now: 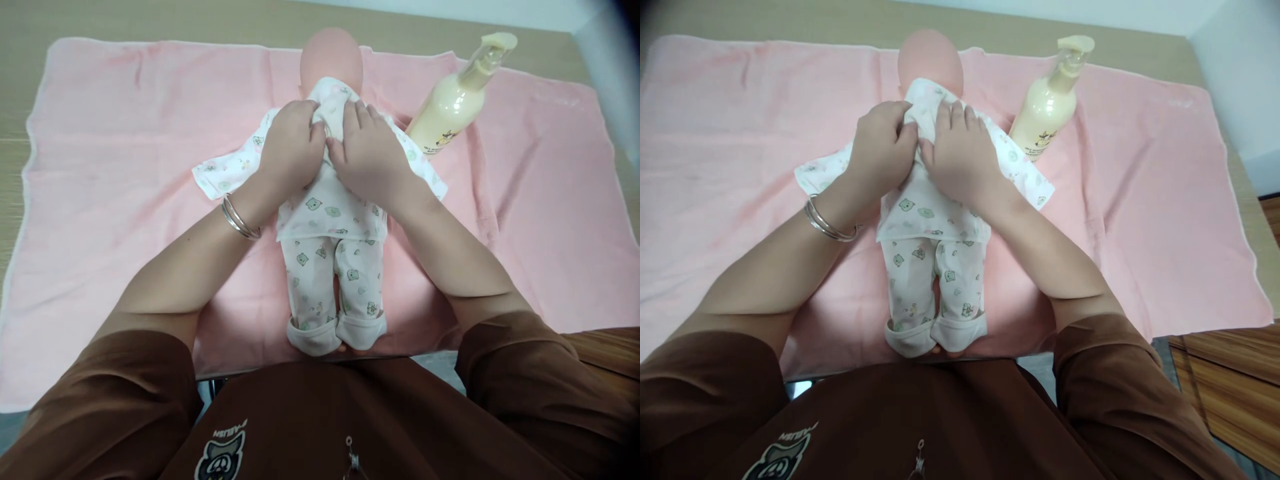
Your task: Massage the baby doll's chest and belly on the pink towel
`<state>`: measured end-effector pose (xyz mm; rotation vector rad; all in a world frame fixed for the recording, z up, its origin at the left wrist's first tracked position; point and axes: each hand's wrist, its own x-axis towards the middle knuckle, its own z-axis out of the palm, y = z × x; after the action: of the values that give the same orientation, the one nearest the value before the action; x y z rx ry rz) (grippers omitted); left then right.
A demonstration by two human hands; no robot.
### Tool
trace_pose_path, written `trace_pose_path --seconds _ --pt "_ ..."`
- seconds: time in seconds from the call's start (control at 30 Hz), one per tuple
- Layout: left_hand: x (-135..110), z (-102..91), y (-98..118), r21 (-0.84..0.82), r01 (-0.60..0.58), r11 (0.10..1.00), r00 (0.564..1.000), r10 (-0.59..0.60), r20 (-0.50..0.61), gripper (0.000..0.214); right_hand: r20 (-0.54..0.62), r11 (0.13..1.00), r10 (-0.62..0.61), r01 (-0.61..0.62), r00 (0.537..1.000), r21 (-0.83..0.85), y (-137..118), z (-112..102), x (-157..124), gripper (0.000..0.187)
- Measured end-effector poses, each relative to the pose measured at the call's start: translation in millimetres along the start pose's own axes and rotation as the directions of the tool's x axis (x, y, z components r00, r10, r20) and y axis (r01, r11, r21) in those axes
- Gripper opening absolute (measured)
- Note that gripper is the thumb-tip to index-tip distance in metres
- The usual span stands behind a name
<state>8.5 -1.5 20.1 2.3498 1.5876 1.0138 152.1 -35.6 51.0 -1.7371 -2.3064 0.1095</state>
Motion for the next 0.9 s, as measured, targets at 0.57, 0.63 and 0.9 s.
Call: trace_pose_path --seconds 0.57,0.63,0.9 --pt "-16 -9.7 23 0.129 -0.098 0.987 0.995 0.095 0.032 0.031 -0.084 0.997 -0.079 0.076 0.993 -0.034 23 3 17 0.052" --pt "-8 -4.4 12 0.024 -0.045 0.999 0.999 0.045 -0.006 0.023 -0.040 0.997 -0.068 0.067 0.997 -0.031 16 0 12 0.057" --pt "8 14.3 -18 -0.111 0.070 0.991 0.998 -0.070 0.000 0.004 0.029 0.998 0.013 -0.011 0.999 -0.065 -9 -12 -9 0.062"
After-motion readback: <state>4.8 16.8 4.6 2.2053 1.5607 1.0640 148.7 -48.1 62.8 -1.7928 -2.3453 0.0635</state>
